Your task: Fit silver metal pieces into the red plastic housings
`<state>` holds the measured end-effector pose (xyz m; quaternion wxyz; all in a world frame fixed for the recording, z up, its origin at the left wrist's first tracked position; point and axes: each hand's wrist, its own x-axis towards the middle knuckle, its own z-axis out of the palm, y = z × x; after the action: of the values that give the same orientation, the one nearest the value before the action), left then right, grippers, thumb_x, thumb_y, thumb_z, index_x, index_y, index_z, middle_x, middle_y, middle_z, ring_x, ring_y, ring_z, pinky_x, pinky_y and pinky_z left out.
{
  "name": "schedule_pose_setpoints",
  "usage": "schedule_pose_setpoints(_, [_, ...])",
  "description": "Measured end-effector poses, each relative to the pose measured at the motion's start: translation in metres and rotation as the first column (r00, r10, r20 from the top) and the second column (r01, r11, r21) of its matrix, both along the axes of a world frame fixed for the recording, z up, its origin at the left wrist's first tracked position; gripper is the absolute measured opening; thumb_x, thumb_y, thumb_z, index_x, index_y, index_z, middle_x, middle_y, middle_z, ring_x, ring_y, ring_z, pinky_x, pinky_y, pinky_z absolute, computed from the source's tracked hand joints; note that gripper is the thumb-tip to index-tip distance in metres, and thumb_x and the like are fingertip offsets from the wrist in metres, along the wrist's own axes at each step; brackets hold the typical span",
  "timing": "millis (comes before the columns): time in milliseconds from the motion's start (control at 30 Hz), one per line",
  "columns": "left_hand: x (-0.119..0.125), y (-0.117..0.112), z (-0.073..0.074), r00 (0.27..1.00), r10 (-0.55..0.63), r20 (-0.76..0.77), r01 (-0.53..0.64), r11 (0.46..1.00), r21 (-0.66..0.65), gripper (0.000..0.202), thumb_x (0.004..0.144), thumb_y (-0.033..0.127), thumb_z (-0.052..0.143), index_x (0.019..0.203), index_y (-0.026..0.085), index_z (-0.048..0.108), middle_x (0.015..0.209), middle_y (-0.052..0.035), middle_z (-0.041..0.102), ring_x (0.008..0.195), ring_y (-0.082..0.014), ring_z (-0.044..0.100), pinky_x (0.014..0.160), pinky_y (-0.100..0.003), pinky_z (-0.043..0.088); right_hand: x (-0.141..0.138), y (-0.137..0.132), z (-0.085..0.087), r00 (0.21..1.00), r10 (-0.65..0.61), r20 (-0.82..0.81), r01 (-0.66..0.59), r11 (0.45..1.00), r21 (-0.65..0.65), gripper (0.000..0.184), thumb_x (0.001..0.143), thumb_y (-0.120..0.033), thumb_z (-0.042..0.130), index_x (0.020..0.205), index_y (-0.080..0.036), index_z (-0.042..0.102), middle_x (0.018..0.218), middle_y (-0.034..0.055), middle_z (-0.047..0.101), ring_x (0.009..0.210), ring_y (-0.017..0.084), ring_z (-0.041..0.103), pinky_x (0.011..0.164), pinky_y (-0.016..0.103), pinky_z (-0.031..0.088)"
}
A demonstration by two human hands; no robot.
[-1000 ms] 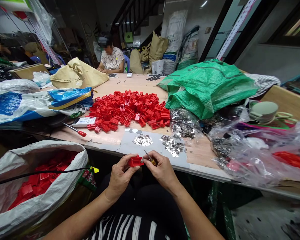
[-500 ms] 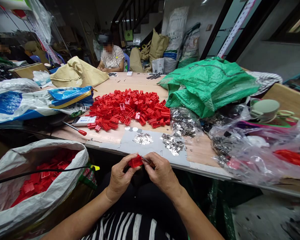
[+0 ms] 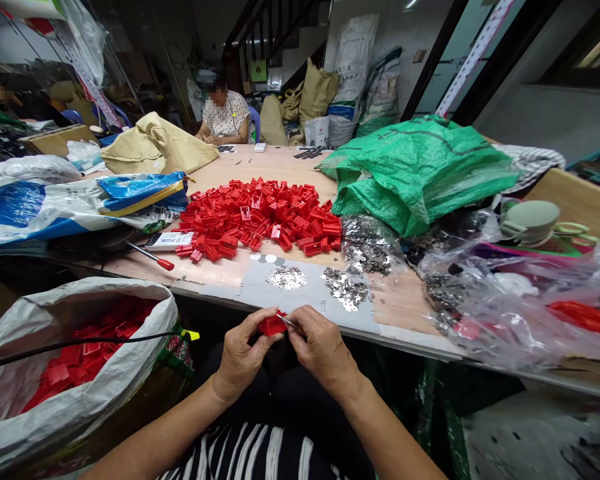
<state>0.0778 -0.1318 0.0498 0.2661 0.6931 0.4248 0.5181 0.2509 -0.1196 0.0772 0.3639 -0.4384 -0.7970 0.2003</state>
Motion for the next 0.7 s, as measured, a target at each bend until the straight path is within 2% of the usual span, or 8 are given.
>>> schedule_pose_setpoints(267, [-0.001, -0.001, -0.002, 1.000, 0.004, 0.017, -0.004, 1.000, -0.001, 0.036, 0.084, 0.021, 0.063, 0.119, 0.024, 0.057, 0.115, -0.0044, 0.068, 0.103, -0.0176, 0.066, 0.091, -0.028, 0.052, 0.001, -0.002, 0.002, 1.000, 0.030, 0.001, -0.030, 0.998, -0.053, 0.018, 0.083, -0.005, 0.047, 0.088, -0.019, 0.056, 0.079, 0.0015, 0.056, 0.070, 0.015, 0.054, 0.063, 0.026, 0.040])
schedule_pose_setpoints(500, [0.000, -0.001, -0.002, 0.999, -0.023, 0.041, 0.024, 0.999, -0.025, 0.035, 0.084, 0.022, 0.063, 0.118, 0.025, 0.058, 0.114, -0.0043, 0.068, 0.103, -0.0179, 0.065, 0.091, -0.029, 0.052, -0.001, 0.000, 0.002, 1.000, 0.022, 0.001, -0.022, 0.999, -0.048, 0.016, 0.083, -0.006, 0.046, 0.087, -0.019, 0.055, 0.078, 0.0021, 0.055, 0.070, 0.016, 0.053, 0.063, 0.027, 0.039])
schedule_pose_setpoints(600, [0.000, -0.001, -0.003, 0.998, -0.011, 0.057, 0.013, 0.999, -0.048, 0.033, 0.084, 0.022, 0.063, 0.117, 0.025, 0.058, 0.114, -0.0043, 0.068, 0.103, -0.0179, 0.065, 0.091, -0.030, 0.052, -0.001, 0.000, 0.006, 0.999, 0.051, 0.010, -0.049, 0.993, -0.104, 0.015, 0.085, -0.009, 0.046, 0.087, -0.019, 0.056, 0.081, 0.0032, 0.057, 0.073, 0.017, 0.054, 0.065, 0.028, 0.040])
schedule_pose_setpoints(700, [0.001, -0.002, -0.005, 0.996, 0.009, 0.087, -0.002, 0.997, -0.079, 0.033, 0.084, 0.023, 0.063, 0.117, 0.025, 0.059, 0.114, -0.0040, 0.068, 0.103, -0.0176, 0.065, 0.091, -0.030, 0.052, 0.001, -0.002, 0.011, 0.998, 0.063, 0.001, -0.062, 0.975, -0.213, 0.013, 0.090, -0.015, 0.046, 0.089, -0.020, 0.059, 0.084, 0.0035, 0.059, 0.075, 0.017, 0.055, 0.067, 0.028, 0.041])
